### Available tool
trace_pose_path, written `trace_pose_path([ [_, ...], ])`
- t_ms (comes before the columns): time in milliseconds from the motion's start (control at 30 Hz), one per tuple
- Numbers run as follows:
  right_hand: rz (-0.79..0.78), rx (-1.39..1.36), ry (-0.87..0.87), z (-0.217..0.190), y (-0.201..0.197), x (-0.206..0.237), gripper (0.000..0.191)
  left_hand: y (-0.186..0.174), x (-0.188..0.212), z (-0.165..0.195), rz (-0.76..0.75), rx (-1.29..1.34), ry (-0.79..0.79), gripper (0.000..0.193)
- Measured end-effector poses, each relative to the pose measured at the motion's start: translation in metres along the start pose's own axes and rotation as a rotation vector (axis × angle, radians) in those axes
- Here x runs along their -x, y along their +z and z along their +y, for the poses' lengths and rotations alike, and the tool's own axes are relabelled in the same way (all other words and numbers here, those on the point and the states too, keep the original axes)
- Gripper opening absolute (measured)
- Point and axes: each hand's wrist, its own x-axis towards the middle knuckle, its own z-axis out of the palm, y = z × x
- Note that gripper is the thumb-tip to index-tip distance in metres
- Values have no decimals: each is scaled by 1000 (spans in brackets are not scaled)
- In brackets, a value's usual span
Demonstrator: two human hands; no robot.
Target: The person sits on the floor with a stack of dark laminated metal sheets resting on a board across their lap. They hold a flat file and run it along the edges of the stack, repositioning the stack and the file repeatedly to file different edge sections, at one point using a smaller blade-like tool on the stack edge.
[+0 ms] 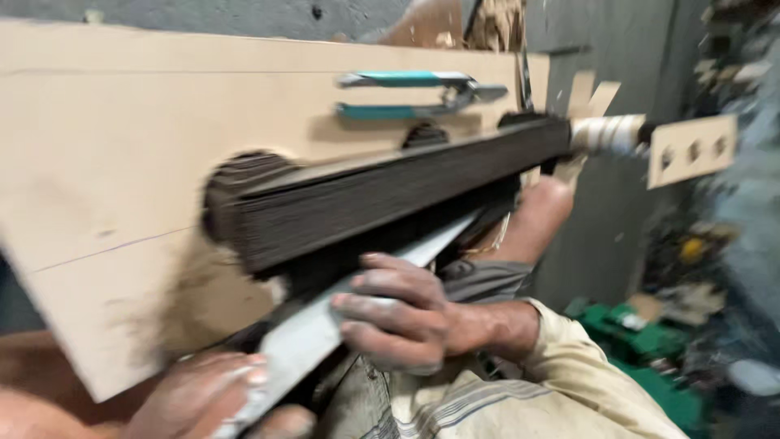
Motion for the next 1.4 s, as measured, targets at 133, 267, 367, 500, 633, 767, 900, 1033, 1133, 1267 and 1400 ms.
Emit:
trace_pose_path([
  [133,156,-62,93,-4,9,29,12,-21,54,-32,6,12,135,62],
  [267,193,-70,128,5,-11,72,16,-40,42,-12,219,-282,100,47],
  [367,230,12,145,23,-32,106,14,-7,9,28,537,-525,6,37],
  [500,319,17,196,59,-57,171,18,68,-42,86,918,-667,-86,28],
  [633,280,215,419,84,-78,235,17,116,-69,114,1145,-585,-201,28],
  [767,296,306,559,102,-88,266,16,111,-72,125,985,-501,-104,52],
  [900,304,292,607,108,-89,274,20,123,-73,141,1140,-274,-192,29],
  [1033,259,268,624,111,-87,282,25,133,-90,149,1190,-108,-200,23],
  [1133,266,270,654,114,-83,285,25,130,-107,148,1174,145,-166,20],
  [1267,276,267,691,117,-80,286,19,130,-123,146,1124,270,-149,18],
  [1400,273,233,719,120,-80,287,15,133,-131,144,1107,211,-163,16],
])
